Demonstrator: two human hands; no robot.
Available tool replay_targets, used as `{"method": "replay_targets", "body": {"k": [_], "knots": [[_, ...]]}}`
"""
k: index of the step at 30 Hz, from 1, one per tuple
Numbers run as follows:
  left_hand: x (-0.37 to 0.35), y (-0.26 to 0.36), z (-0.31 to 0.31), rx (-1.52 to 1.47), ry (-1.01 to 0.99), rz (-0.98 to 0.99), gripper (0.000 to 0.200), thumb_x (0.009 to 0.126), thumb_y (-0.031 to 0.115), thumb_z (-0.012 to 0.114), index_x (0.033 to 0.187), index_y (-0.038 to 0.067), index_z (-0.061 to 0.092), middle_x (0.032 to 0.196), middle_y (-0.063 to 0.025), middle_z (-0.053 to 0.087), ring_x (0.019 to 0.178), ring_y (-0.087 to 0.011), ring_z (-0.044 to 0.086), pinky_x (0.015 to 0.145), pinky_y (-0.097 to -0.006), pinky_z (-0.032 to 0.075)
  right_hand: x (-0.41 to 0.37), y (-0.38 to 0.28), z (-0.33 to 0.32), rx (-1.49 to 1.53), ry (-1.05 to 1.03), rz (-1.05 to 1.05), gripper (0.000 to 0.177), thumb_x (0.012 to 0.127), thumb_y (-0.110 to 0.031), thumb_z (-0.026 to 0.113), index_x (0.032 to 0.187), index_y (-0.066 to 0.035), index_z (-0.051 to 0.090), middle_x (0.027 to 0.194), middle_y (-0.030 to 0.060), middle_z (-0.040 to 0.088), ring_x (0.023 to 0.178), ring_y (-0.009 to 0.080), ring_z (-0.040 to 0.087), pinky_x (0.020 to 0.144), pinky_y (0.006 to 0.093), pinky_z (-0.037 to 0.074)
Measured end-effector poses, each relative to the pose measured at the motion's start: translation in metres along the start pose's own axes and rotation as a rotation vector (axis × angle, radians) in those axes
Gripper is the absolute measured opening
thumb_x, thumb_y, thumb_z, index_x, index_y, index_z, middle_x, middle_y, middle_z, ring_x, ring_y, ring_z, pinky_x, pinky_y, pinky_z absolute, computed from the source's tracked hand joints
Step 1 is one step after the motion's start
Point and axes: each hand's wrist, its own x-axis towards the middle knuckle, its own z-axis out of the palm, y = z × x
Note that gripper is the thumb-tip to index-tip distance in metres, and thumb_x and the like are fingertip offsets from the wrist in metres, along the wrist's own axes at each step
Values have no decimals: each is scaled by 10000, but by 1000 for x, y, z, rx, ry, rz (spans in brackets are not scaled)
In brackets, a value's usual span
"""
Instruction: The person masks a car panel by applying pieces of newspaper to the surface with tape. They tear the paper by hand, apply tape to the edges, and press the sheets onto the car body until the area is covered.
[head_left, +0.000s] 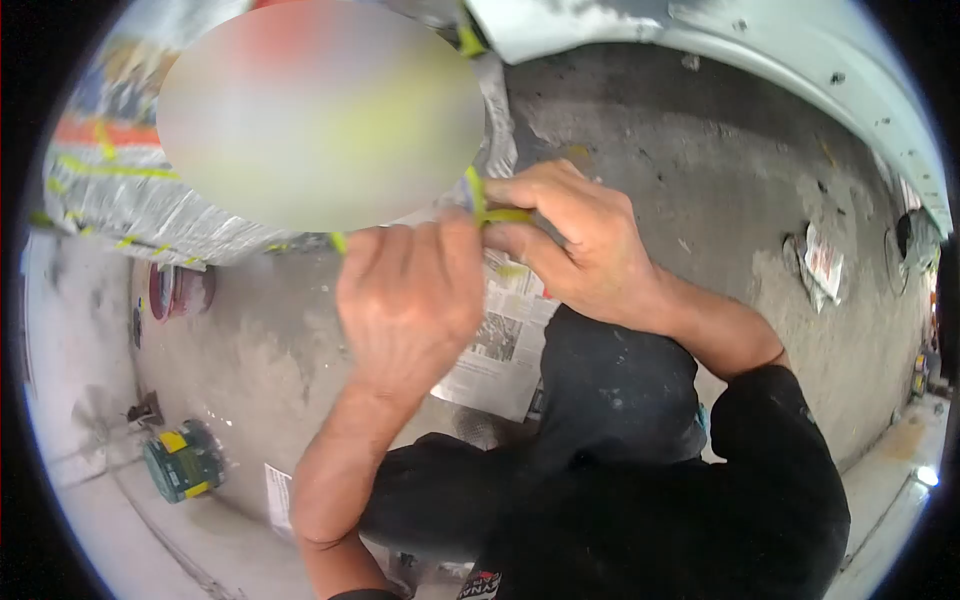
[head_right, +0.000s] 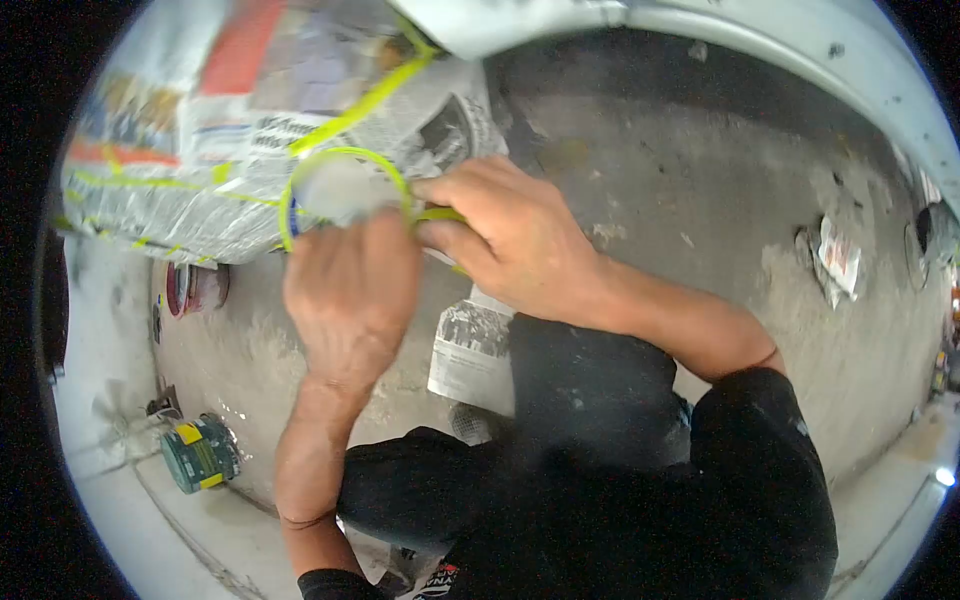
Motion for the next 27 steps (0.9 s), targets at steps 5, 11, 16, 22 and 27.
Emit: {"method": "replay_targets", "body": {"k": [5, 11, 16, 22, 27], "knots": [[29, 27, 26, -35, -31, 3, 151, 864, 165, 720, 847, 71, 603, 635, -18, 467, 566, -193, 494, 628, -360, 398, -7, 53, -24, -13, 24, -126, 128, 858, -98, 696, 964, -34, 665, 895, 133, 648, 855, 319, 635, 772, 406, 507], [38, 66, 29, -76, -127, 126, 206, 914, 199, 725, 878, 39, 600, 676, -49, 525, 608, -232, 522, 663, -390, 404, -20, 119, -51, 225, 3, 489, 136, 893, -154, 666, 932, -28, 700, 943, 146, 660, 931, 315, 640, 830, 401, 502], [14, 28, 37, 38, -153, 87, 469, 903, 285, 778, 1176, -21, 551, 1049, -160, 697, 987, -335, 658, 879, -456, 455, -49, 214, -56, -11, 79, 351, 163, 941, -180, 652, 985, -42, 729, 901, 116, 708, 853, 220, 661, 778, 363, 508], [3, 6, 79, 160, -338, 91, 729, 788, 365, 870, 1295, 37, 462, 1356, -113, 643, 1097, -287, 634, 991, -431, 386, -42, 280, -52, 36, -196, 448, 205, 972, -241, 621, 1088, -125, 742, 1004, 105, 745, 926, 290, 701, 835, 428, 536], [-17, 2, 100, 188, -355, 164, 709, 826, 370, 834, 1313, 36, 442, 1477, -96, 557, 1124, -318, 609, 1007, -441, 387, -43, 312, -43, 341, -271, 736, 274, 984, -230, 662, 1222, -99, 699, 974, 34, 694, 875, 124, 625, 798, 321, 537]]}}
